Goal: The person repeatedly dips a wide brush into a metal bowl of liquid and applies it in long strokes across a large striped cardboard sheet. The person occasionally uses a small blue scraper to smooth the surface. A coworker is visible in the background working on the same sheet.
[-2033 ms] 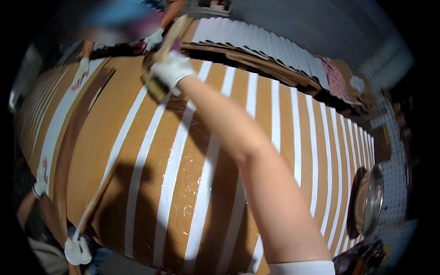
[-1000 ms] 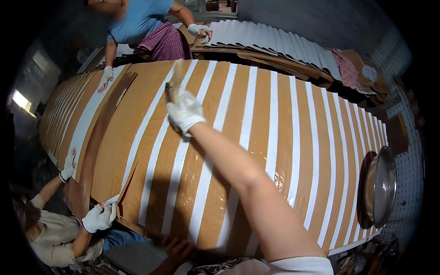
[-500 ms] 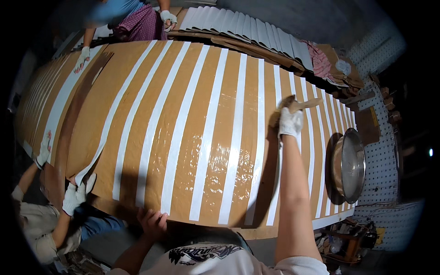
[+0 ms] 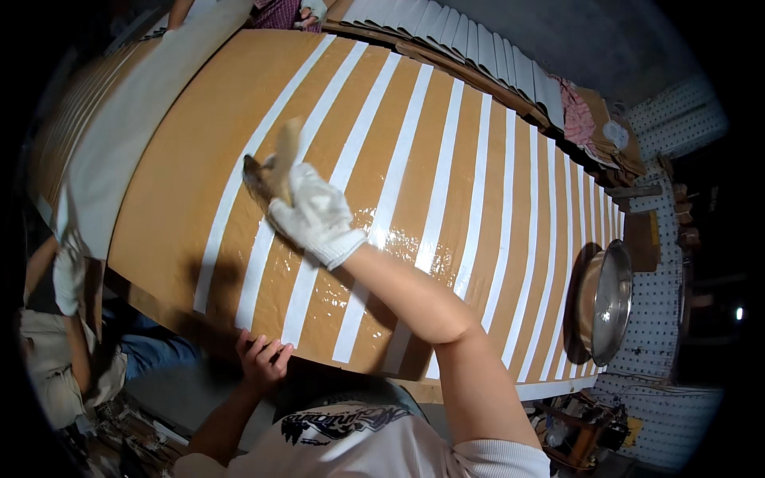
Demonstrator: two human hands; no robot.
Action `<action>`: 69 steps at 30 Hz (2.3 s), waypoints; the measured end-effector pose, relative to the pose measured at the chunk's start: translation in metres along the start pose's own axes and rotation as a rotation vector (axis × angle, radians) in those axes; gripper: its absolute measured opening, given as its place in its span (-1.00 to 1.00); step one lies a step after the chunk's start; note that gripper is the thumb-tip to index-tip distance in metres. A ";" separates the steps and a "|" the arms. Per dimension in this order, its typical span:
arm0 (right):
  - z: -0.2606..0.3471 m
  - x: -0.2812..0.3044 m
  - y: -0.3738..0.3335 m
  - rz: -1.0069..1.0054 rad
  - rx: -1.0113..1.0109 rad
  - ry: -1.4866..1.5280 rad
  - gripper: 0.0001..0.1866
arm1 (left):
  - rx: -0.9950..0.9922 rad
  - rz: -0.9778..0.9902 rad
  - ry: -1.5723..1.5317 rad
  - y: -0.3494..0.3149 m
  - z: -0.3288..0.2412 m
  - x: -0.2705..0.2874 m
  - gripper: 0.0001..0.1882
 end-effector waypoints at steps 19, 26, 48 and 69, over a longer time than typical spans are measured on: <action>-0.250 0.276 -0.140 -0.570 -0.392 -0.547 -0.48 | 0.000 -0.035 0.001 -0.003 -0.002 -0.003 -0.74; -0.086 0.130 -0.034 -0.196 0.261 -0.683 -0.75 | 0.020 0.013 -0.042 0.000 -0.002 0.004 -0.66; -0.053 0.069 -0.286 0.110 0.489 -0.434 -0.43 | 0.292 0.173 -0.035 0.014 -0.044 0.015 -0.40; -0.182 0.210 -0.317 -0.225 -0.049 -0.689 -0.74 | 0.837 0.692 0.282 0.043 -0.101 -0.016 0.37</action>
Point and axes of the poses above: each hand's wrist, its own y-axis towards the middle knuckle, its own x-axis out of the back of the hand, z = x × y, the point moved 7 cm from there along y, towards the middle knuckle, and after that the axes turned 8 degrees about x, right-handed, at the moved point
